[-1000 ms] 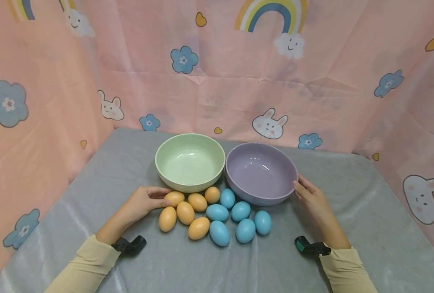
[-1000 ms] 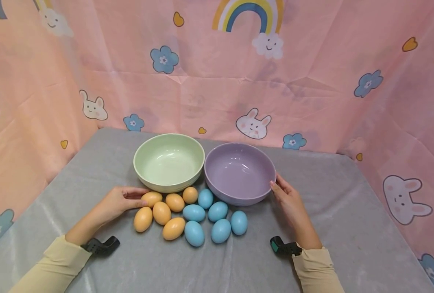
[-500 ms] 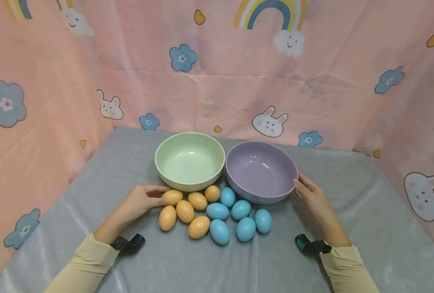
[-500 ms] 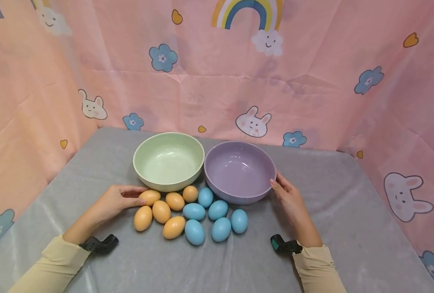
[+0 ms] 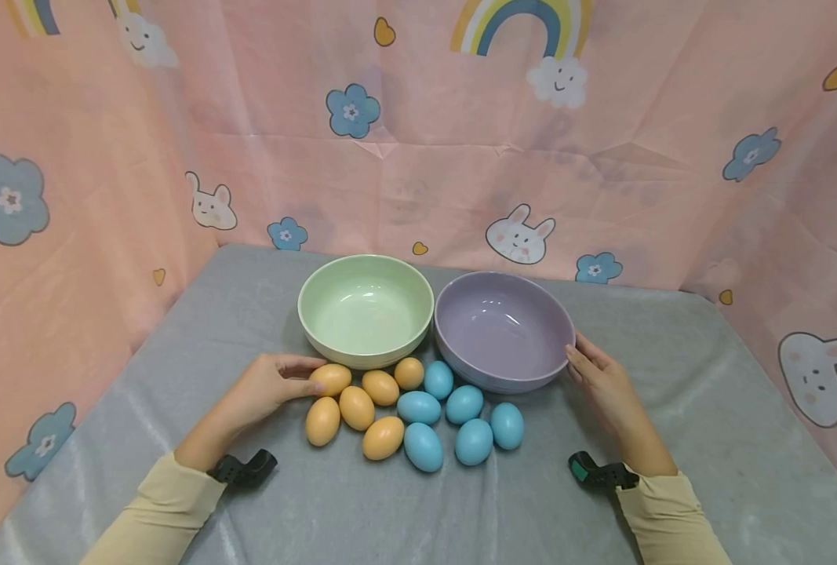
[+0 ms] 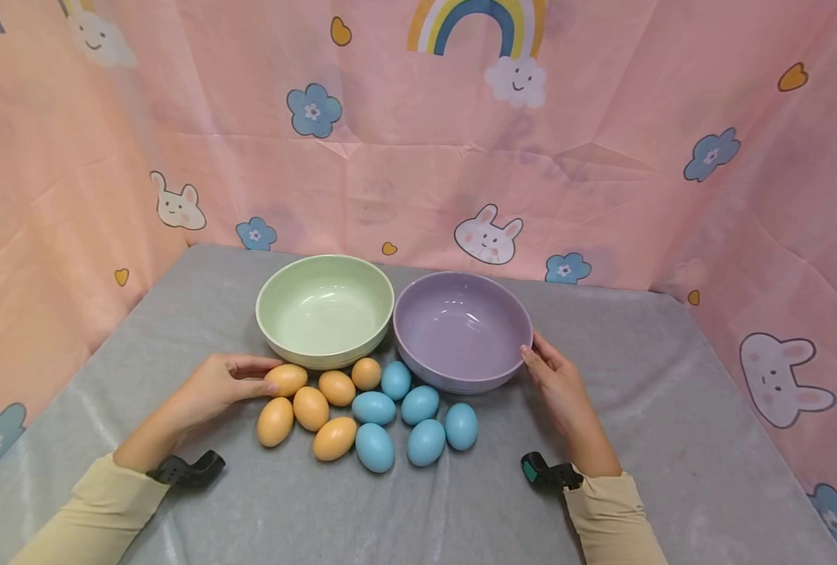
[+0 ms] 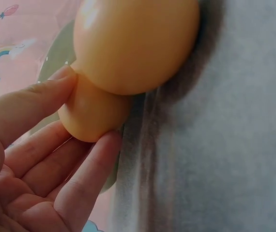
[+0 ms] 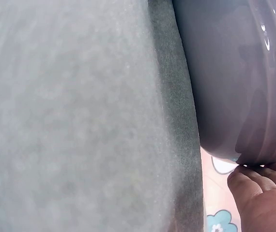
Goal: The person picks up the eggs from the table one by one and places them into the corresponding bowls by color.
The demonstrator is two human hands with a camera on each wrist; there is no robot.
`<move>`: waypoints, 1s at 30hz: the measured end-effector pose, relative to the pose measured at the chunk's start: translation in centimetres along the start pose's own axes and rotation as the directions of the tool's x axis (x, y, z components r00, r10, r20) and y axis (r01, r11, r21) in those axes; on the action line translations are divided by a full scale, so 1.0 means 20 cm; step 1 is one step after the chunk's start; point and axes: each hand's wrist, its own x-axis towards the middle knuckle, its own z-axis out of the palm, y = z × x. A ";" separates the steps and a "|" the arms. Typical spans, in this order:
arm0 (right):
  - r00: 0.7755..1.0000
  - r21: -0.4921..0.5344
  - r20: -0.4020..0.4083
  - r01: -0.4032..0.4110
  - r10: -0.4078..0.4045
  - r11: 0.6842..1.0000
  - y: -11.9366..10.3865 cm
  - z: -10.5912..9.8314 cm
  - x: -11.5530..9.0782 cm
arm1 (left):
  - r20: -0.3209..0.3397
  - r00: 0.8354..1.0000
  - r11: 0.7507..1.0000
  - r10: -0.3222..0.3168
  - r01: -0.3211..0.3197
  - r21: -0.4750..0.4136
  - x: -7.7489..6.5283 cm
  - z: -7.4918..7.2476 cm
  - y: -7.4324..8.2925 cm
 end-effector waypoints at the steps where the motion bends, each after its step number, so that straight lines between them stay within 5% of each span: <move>1: 1.000 -0.001 -0.001 -0.004 0.004 1.000 0.00 0.00 0.00 | -0.003 1.000 1.000 -0.003 0.003 0.005 0.00 0.00 0.00; 19: 1.000 -0.020 -0.005 -0.024 0.024 1.000 0.00 0.00 0.00 | -0.011 1.000 1.000 -0.021 0.022 0.013 -0.03 -0.02 0.06; 30: 1.000 0.001 -0.005 -0.009 0.009 1.000 0.00 0.00 0.00 | -0.013 1.000 0.999 0.019 -0.019 0.037 -0.06 -0.05 0.10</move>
